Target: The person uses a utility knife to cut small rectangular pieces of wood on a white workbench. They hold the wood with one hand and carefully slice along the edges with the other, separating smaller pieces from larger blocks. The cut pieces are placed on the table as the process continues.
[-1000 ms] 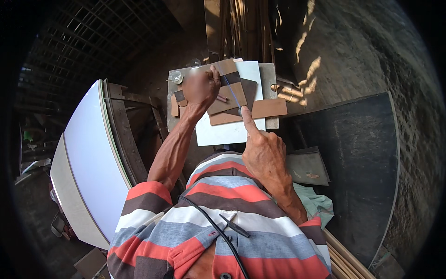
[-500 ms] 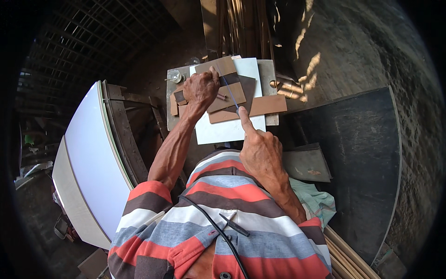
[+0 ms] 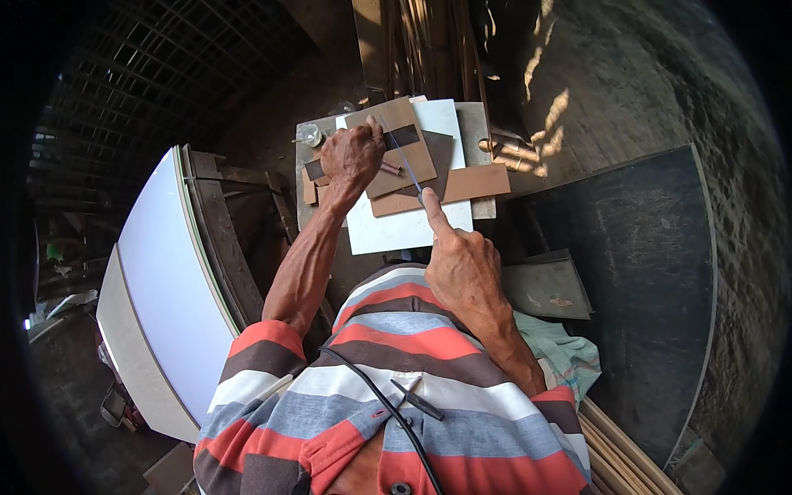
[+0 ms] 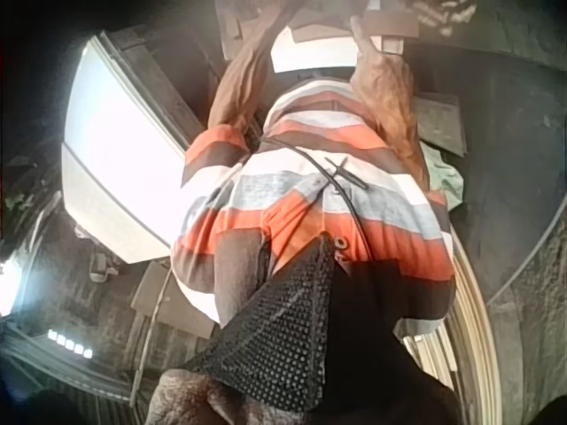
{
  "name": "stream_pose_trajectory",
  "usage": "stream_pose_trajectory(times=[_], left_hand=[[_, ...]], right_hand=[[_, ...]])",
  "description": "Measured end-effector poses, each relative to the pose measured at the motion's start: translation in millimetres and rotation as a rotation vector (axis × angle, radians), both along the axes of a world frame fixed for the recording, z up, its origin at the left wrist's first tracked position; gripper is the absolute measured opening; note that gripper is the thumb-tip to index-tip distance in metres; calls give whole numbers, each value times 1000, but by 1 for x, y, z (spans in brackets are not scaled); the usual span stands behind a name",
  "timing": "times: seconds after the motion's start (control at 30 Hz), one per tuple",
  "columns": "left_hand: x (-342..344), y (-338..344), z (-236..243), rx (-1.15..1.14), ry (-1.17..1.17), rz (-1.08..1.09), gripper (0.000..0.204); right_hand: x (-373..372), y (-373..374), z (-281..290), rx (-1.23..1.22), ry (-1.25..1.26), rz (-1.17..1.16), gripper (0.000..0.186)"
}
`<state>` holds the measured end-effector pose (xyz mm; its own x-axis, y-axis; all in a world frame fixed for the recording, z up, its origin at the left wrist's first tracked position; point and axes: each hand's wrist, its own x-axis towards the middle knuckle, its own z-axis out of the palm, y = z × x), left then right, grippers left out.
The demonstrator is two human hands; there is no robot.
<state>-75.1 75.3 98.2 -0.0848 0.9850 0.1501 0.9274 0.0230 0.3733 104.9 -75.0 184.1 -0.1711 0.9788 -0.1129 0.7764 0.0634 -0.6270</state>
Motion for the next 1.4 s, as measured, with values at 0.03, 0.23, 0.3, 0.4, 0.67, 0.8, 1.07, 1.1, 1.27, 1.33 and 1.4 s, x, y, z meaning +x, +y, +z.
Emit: stream_pose_trajectory(times=[0.03,0.23,0.3,0.4,0.67,0.8,1.07,1.1,1.27,1.33,1.4], left_hand=[[3,2,2,4,-11,4,54],[-9,2,-5,82,43,13,54],[3,-4,0,28,-3,12,53],[3,1,0,19,20,1,53],[2,0,-1,71,33,31,55],[16,-1,-1,140,55,-31,55],[15,5,-9,169,75,-48,56],[8,9,-14,171,84,-19,56],[10,8,-11,145,71,-28,57],[13,6,-9,103,8,-24,56],[2,10,-12,63,61,18,56]], right_hand=[[-3,9,-2,5,-17,-14,59],[-2,-1,3,-26,35,-13,59],[-6,9,-3,-22,-5,-45,60],[-6,18,3,-77,-20,-26,61],[-2,8,8,-85,-8,-21,59],[-10,25,0,-46,-87,-47,59],[-7,20,8,-98,-105,-29,61],[-4,17,10,-87,-87,-10,61],[-6,30,-7,-30,-80,-23,60],[-4,34,-12,-2,-66,-37,60],[1,19,0,-86,-41,-11,59]])
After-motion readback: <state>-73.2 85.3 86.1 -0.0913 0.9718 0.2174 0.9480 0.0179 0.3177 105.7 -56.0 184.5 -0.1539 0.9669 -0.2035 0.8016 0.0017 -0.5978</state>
